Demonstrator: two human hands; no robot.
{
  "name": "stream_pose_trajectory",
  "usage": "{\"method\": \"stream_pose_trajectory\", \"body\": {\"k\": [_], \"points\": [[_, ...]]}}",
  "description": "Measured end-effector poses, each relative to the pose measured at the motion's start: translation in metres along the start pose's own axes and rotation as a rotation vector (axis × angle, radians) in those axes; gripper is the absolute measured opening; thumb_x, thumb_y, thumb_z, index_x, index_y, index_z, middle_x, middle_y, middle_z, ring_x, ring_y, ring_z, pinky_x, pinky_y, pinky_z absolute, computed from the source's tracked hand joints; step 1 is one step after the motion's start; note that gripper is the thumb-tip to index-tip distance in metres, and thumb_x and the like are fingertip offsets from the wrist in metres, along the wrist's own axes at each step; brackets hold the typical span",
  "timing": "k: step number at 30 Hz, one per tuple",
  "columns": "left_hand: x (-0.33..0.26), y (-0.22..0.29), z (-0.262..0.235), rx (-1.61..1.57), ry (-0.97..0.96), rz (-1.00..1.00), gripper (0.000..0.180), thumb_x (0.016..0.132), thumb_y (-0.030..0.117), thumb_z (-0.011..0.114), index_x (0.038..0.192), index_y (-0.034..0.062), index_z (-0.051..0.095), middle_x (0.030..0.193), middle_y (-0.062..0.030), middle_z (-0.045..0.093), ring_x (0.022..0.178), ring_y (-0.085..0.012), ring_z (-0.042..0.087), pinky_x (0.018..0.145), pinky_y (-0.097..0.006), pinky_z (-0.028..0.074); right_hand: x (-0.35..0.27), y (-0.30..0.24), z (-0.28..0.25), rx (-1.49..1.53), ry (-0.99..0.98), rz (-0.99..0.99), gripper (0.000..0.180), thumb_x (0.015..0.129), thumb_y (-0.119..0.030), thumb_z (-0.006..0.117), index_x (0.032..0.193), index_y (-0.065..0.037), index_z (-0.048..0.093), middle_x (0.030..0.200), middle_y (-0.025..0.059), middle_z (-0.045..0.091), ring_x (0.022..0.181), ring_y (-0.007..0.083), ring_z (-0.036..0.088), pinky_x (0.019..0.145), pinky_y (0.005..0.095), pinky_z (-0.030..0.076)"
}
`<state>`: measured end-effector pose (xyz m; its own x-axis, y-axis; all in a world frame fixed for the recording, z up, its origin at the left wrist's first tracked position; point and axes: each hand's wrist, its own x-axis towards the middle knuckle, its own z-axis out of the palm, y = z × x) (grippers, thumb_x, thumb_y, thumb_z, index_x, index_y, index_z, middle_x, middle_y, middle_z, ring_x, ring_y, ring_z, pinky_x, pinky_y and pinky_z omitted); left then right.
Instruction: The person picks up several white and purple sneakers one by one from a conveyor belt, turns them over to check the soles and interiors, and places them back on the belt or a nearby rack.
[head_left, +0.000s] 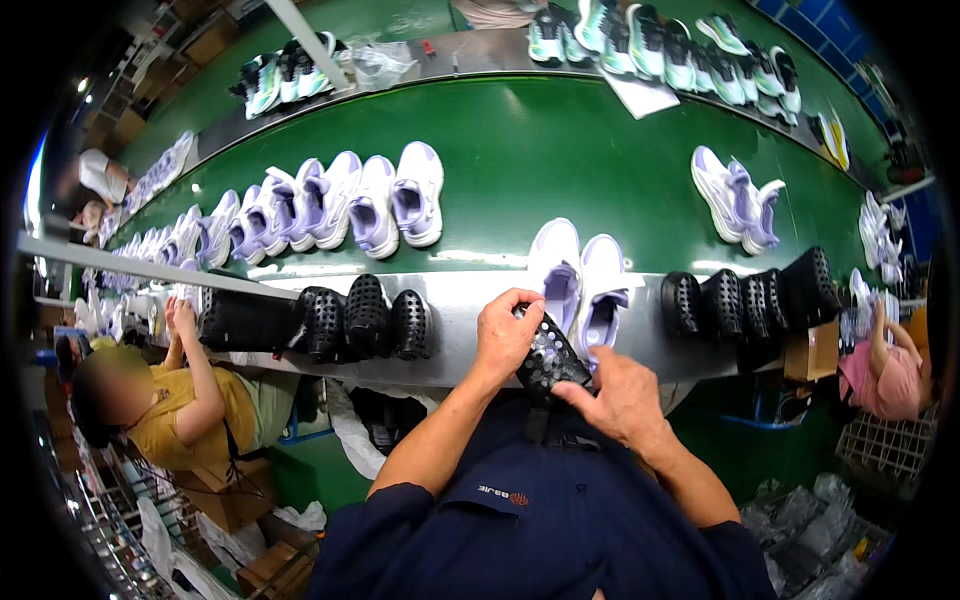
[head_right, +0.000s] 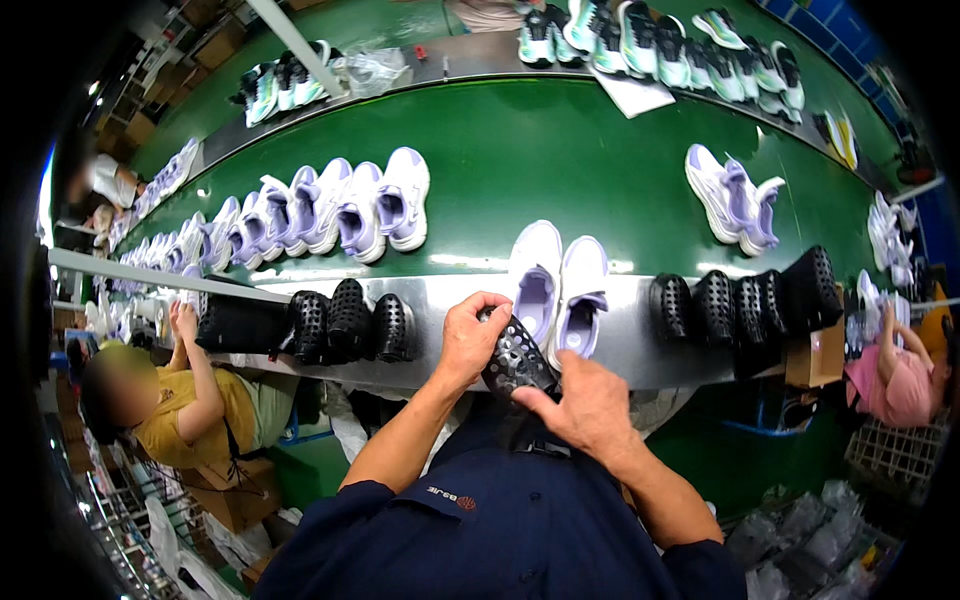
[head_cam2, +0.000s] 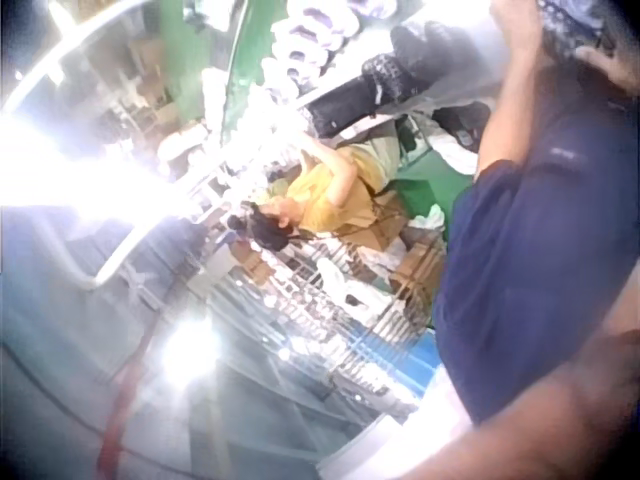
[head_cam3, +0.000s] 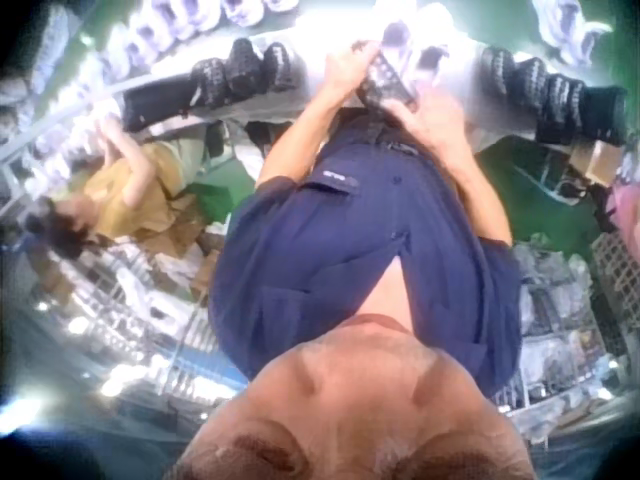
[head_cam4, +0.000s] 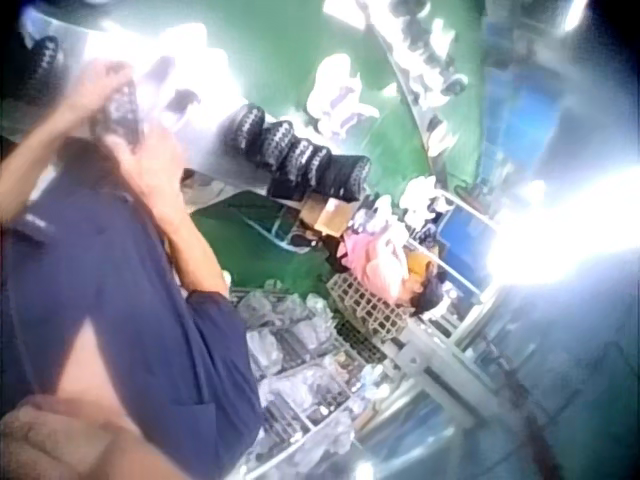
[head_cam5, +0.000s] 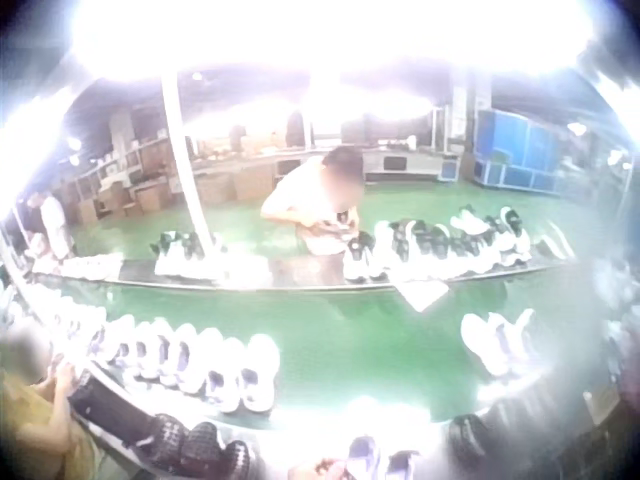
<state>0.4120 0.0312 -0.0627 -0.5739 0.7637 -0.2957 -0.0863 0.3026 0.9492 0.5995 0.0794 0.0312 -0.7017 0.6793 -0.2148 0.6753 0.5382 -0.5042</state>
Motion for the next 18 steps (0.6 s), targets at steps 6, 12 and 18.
{"method": "stream_pose_trajectory", "body": {"k": [6, 12, 18], "points": [[0.007, 0.009, 0.025, 0.188, 0.043, 0.06, 0.024, 0.09, 0.016, 0.069, 0.105, -0.0017, 0.067, 0.09, -0.0113, 0.069, 0.08, -0.02, 0.064, 0.073, -0.033, 0.051, -0.001, 0.016, 0.011, 0.033, 0.057, -0.073, 0.046, 0.084, -0.041, 0.075, 0.088, 0.0, 0.056, 0.069, 0.0222, 0.064, 0.065, 0.0441, 0.065, 0.059, 0.051, 0.051], [0.061, 0.0, 0.029, 0.802, 0.038, 0.811, 0.038, 0.083, 0.018, 0.071, 0.113, -0.0033, 0.063, 0.094, -0.0201, 0.065, 0.093, -0.0389, 0.061, 0.087, -0.046, 0.049, 0.026, 0.038, 0.004, -0.069, 0.008, -0.011, 0.037, 0.089, -0.031, 0.069, 0.08, 0.003, 0.058, 0.066, 0.026, 0.064, 0.064, 0.0461, 0.065, 0.059, 0.0522, 0.051], [0.084, -0.008, 0.028, 0.86, -0.443, 0.612, 0.017, 0.085, 0.007, 0.061, 0.097, -0.0019, 0.07, 0.093, -0.0248, 0.066, 0.093, -0.0421, 0.061, 0.085, -0.048, 0.05, 0.076, 0.038, 0.056, -0.256, 0.059, 0.059, 0.025, 0.09, -0.022, 0.064, 0.091, 0.003, 0.06, 0.076, 0.0204, 0.069, 0.07, 0.0372, 0.07, 0.06, 0.044, 0.056]]}}
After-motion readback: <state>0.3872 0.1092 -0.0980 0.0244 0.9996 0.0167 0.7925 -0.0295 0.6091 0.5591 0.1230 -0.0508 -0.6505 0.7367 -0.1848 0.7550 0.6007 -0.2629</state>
